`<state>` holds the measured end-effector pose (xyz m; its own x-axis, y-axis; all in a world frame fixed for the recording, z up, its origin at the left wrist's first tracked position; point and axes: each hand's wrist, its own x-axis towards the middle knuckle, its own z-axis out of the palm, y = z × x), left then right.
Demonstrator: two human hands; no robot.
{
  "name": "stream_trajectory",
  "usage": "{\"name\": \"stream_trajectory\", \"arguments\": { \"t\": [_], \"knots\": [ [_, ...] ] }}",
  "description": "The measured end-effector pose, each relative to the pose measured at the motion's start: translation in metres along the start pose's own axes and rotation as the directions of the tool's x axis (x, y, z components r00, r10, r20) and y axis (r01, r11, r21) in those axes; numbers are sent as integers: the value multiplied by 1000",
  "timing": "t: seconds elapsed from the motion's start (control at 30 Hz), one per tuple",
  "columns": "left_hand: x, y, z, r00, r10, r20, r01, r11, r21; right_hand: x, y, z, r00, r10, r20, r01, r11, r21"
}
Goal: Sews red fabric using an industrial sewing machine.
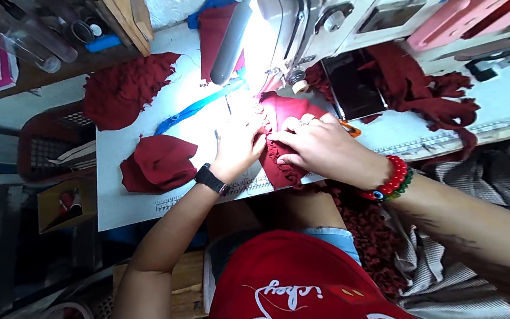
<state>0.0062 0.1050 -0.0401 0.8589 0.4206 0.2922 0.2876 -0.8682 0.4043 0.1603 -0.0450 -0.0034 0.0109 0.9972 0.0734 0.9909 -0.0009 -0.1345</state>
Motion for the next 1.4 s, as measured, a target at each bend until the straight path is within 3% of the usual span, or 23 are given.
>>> {"name": "stream_trajectory", "arguments": {
  "t": [0.13, 0.27, 0.4, 0.5, 0.6, 0.7, 0.87, 1.0, 1.1, 1.4],
  "knots": [
    [7, -10, 1, 992, 122, 18, -120, 989, -81, 3, 5, 1, 996, -80, 27, 82, 996, -47],
    [13, -14, -4, 973, 212, 97, -208, 977, -46, 7, 7, -2, 994, -102, 32, 102, 995, 12],
    [21, -14, -18, 984, 87, 156, -74, 993, -90, 9, 7, -5, 996, -68, 62, 65, 997, 39],
    [36, -27, -8, 1000, -6, -20, 4, 992, -125, 14, 14, -2, 991, -43, 128, 39, 999, 35],
    [44, -32, 2, 998, -33, -49, 32, 999, -12, 20, 13, -12, 985, -45, 169, 42, 999, 20],
    [44, -34, 8, 998, -35, -53, 37, 999, 39, 27, 8, -20, 972, -59, 228, 68, 997, -33],
    [43, -39, 10, 997, 29, -69, -25, 998, 61, 37, 7, -23, 971, -123, 204, 146, 984, -103],
    [39, -41, 11, 990, 112, -84, -108, 993, 52, 48, 9, -22, 957, -61, 285, 103, 985, -135],
    [38, -38, 10, 986, 154, -67, -151, 987, 50, 47, 14, -21, 962, -73, 263, 104, 989, -105],
    [46, -37, 9, 996, 48, -74, -40, 993, 110, 43, 17, -18, 970, -56, 237, 75, 995, -73]
  ]
}}
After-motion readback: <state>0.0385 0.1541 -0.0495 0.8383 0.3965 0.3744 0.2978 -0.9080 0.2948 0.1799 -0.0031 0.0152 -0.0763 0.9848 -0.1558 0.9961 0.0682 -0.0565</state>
